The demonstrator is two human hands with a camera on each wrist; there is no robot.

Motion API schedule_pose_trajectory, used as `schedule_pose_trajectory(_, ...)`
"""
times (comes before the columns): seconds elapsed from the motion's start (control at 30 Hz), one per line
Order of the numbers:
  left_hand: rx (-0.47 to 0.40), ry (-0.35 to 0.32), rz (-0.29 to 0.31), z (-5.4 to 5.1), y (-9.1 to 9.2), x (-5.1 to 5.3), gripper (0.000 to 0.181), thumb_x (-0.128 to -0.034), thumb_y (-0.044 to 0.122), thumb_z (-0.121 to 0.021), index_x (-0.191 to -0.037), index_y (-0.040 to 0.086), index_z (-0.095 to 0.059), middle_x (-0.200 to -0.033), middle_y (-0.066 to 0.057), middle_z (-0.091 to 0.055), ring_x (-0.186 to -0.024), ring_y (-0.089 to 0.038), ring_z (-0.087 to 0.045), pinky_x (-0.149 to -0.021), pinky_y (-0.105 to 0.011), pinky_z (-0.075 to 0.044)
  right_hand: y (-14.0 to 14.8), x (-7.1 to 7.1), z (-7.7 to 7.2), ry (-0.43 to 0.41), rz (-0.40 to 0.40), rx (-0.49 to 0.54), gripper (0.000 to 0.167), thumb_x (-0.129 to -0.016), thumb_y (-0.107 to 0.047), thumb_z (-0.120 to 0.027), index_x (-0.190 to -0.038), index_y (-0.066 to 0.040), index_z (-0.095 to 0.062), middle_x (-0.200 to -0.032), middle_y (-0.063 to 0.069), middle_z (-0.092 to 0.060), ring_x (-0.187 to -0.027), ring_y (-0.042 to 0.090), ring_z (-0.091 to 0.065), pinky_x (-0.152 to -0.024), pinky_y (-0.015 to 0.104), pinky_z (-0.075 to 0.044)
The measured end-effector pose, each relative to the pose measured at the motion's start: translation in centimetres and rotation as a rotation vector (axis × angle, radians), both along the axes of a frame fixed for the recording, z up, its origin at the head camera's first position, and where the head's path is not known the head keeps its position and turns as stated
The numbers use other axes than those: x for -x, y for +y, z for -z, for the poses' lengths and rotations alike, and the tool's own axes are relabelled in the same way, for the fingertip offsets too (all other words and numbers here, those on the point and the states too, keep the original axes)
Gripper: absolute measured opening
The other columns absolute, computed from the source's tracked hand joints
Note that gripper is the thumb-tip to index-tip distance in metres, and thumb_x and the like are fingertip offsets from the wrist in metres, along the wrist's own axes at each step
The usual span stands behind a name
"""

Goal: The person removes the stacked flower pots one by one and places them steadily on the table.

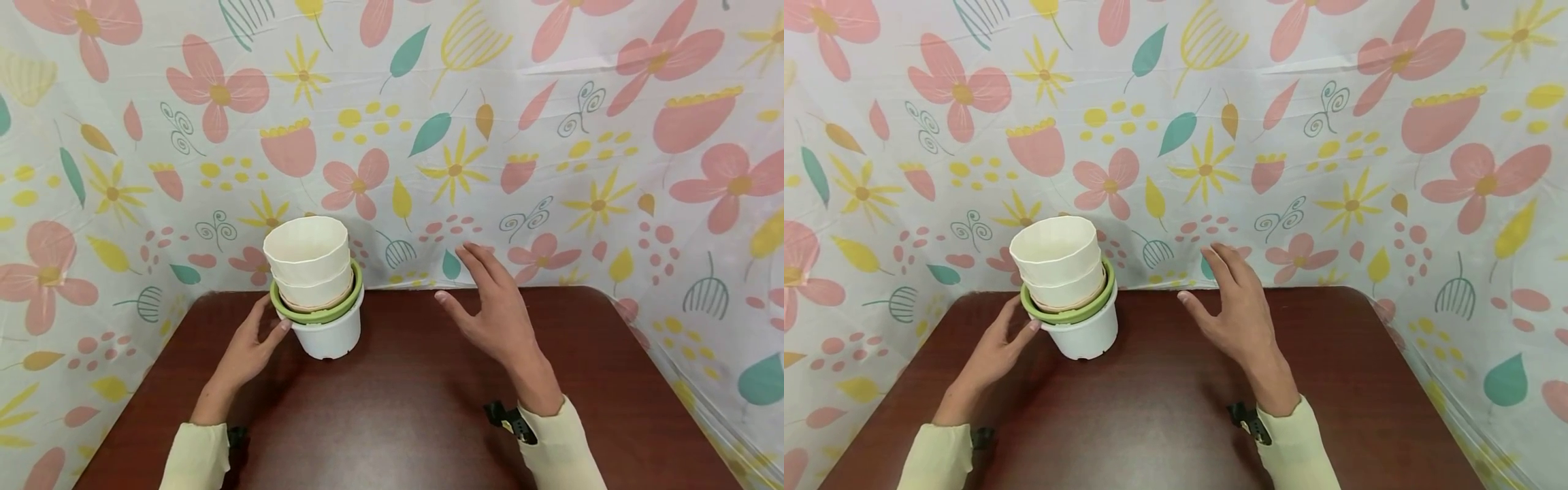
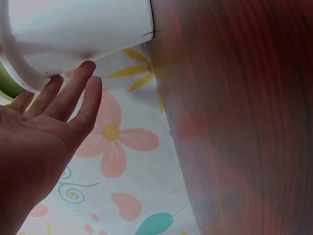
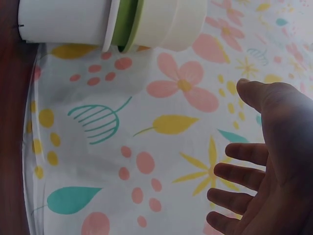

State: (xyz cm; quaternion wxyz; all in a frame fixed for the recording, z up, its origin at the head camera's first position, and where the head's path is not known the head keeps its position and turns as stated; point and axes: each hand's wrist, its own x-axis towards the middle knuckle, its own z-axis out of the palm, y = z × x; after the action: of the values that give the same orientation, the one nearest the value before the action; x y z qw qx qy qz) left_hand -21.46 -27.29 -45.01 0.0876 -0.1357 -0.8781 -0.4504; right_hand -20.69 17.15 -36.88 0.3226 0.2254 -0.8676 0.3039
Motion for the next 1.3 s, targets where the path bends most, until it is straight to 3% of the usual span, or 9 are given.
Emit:
schedule_pose_trajectory(0.63,-0.002,0.008,0.014,0.1,-0.1,0.1,0.07,-0.1098,0.035,-0.062,-0.168,0.02,-0.025,-0.165,-0.013,-0.04,-0.146,-0.036,-0.047,-0.113,-0.061,-0.045,-0.9,0.1,-0.1,0.03,-0.04,0.005,0.077,-0.091,-0.03,-0.086,-0.156,-0.006,-0.052,-0.16,0.013,-0.049,-0.145,0.033,-0.049,-0.114,0.057,-0.043)
schedule_pose_trajectory(1.03,-0.006,-0.003,0.015,0.2,0.0,0.1,0.069,-0.1101,0.036,-0.061,-0.167,0.021,-0.025,-0.162,-0.016,-0.043,-0.145,-0.039,-0.048,-0.112,-0.063,-0.045,-2.0,0.4,-0.4,0.034,-0.075,0.01,0.08,-0.09,-0.031,-0.086,-0.159,-0.011,-0.05,-0.162,0.01,-0.047,-0.146,0.031,-0.048,-0.115,0.056,-0.042)
schedule_pose_trajectory(1.3,-0.006,0.001,0.019,0.2,0.0,0.1,0.069,-0.1102,0.035,-0.061,-0.167,0.018,-0.025,-0.162,-0.016,-0.042,-0.146,-0.038,-0.046,-0.114,-0.063,-0.043,-2.8,0.4,-0.8,0.09,-0.128,0.019,0.08,-0.089,-0.027,-0.087,-0.157,-0.009,-0.051,-0.159,0.014,-0.049,-0.145,0.034,-0.049,-0.115,0.057,-0.041)
